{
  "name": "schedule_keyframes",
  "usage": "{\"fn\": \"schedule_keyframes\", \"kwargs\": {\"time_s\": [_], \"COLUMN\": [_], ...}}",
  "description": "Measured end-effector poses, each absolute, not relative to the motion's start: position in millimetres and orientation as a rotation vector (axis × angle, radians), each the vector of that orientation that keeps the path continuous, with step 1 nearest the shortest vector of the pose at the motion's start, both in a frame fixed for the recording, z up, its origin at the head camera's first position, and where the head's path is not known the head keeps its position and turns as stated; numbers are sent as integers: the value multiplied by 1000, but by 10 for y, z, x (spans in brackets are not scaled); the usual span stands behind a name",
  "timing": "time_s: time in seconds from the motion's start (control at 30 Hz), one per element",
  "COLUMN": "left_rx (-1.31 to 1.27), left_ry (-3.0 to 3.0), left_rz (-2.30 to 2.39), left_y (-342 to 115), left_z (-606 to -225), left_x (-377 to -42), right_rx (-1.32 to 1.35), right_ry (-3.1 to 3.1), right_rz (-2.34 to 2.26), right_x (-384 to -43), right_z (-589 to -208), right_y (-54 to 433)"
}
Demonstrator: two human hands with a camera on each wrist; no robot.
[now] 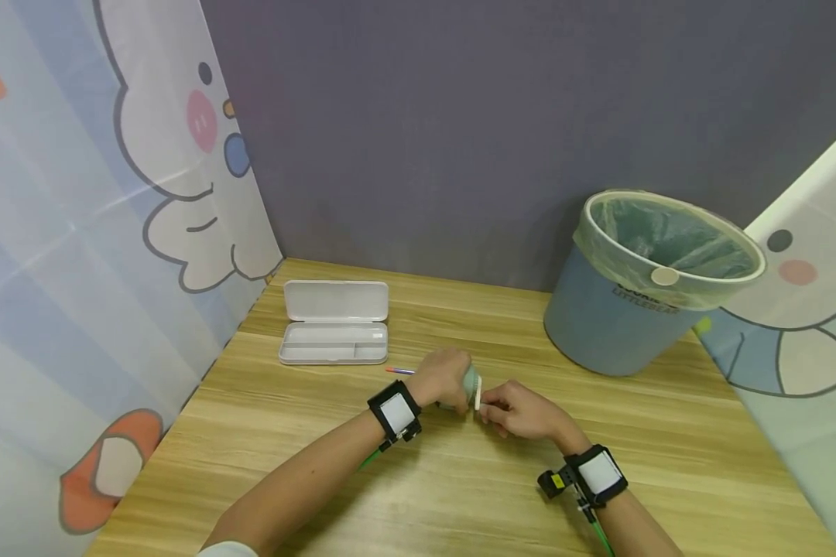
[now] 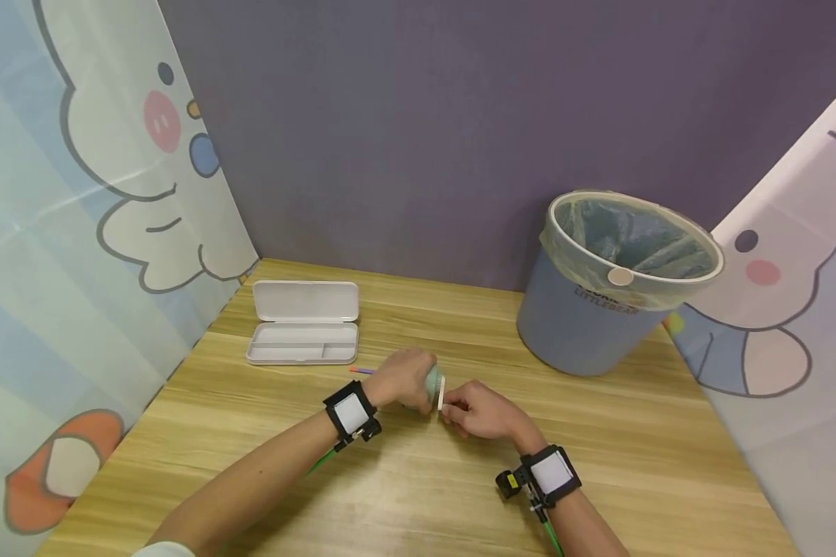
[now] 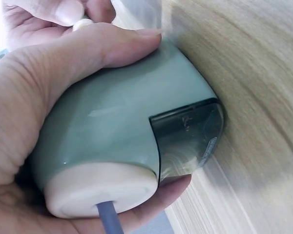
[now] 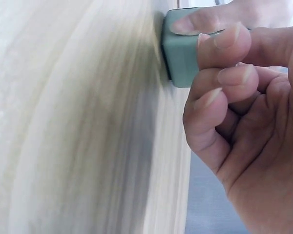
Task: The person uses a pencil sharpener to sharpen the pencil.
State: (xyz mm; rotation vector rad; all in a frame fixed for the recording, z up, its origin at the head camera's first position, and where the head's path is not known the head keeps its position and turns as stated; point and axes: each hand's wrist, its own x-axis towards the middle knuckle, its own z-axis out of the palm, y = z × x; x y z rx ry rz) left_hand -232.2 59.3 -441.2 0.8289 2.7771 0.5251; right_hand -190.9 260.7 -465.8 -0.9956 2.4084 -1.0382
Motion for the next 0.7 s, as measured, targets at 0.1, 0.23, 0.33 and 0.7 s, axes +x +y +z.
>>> {"fn": "schedule_keyframes", "kwargs": {"time_s": [0.1, 0.23, 0.33, 0.7], "left_rx": [834, 837, 842, 837], "left_ry": [2782, 2789, 2797, 2793], "left_rz": [522, 521, 511, 490], "left_y": [580, 580, 587, 587], "left_z": [-4412, -4428, -4431, -4405], "left_x": [-2326, -2336, -2340, -2328], "right_rx": [-1005, -1011, -1016, -1031], "right_ry": [2410, 2416, 2432, 2462], "right_rz": [-1043, -1034, -1029, -1013], "right_x": [-1904, -1891, -1881, -1868], "right_z": [-4642, -4614, -4583, -4533], "right_y": [2599, 2600, 2605, 2603]}}
